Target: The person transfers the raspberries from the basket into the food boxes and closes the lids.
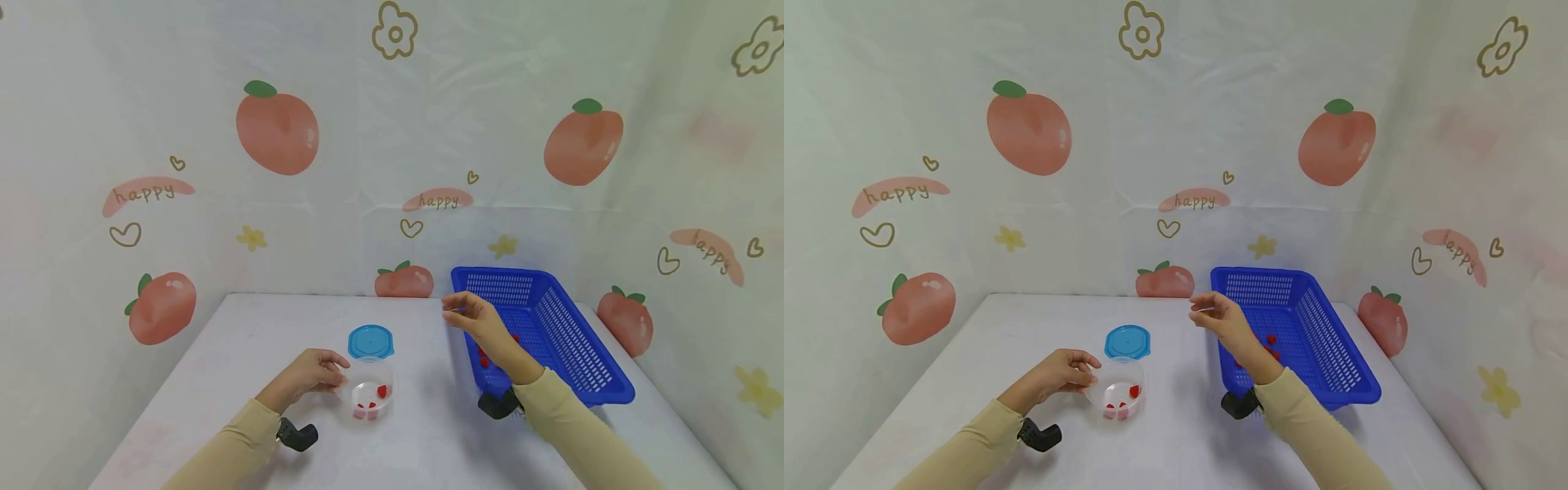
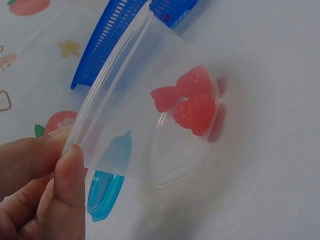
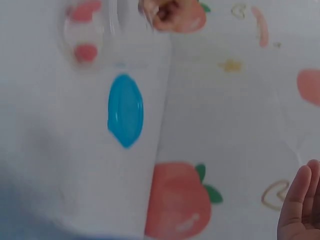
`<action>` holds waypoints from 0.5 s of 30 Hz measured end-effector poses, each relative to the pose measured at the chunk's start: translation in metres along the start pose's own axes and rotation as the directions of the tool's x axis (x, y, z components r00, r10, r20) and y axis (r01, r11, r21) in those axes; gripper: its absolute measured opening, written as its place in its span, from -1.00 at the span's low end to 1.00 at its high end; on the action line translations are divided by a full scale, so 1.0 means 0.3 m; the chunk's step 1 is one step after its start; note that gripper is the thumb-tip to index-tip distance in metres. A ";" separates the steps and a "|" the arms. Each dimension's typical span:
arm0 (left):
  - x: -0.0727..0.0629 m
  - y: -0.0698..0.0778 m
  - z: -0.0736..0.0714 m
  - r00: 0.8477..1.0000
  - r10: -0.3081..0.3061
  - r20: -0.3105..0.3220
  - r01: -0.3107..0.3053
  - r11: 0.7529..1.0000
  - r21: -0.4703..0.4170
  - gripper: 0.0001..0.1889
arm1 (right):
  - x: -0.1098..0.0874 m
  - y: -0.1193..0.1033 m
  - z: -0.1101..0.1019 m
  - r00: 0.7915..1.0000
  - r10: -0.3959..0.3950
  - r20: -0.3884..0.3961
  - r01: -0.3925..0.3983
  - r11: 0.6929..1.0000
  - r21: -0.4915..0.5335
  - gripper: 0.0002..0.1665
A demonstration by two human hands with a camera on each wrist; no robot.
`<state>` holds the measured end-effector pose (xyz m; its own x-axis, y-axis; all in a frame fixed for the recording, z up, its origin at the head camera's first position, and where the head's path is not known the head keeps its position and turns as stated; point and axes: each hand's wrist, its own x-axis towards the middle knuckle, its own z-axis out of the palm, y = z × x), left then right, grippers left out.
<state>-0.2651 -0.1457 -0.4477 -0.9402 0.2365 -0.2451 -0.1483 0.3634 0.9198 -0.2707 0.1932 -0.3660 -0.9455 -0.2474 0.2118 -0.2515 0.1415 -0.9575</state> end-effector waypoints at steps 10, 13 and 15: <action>0.000 -0.002 -0.003 1.000 0.004 -0.004 -0.004 1.000 -0.006 -0.70 | 0.071 0.028 -0.148 0.992 0.017 -0.123 -0.021 0.999 -0.034 -0.54; 0.001 -0.002 -0.002 1.000 0.002 -0.005 -0.002 1.000 -0.004 -0.69 | 0.084 0.042 -0.190 0.989 0.018 -0.144 -0.028 0.997 -0.066 -0.54; 0.002 -0.002 -0.001 1.000 -0.001 -0.007 0.001 1.000 -0.001 -0.69 | 0.091 0.053 -0.219 0.988 0.022 -0.154 -0.036 0.995 -0.088 -0.52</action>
<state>-0.2656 -0.1459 -0.4482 -0.9423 0.2295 -0.2435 -0.1494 0.3625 0.9199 -0.3141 0.2518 -0.3626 -0.9715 -0.0935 0.2180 -0.2343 0.2346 -0.9434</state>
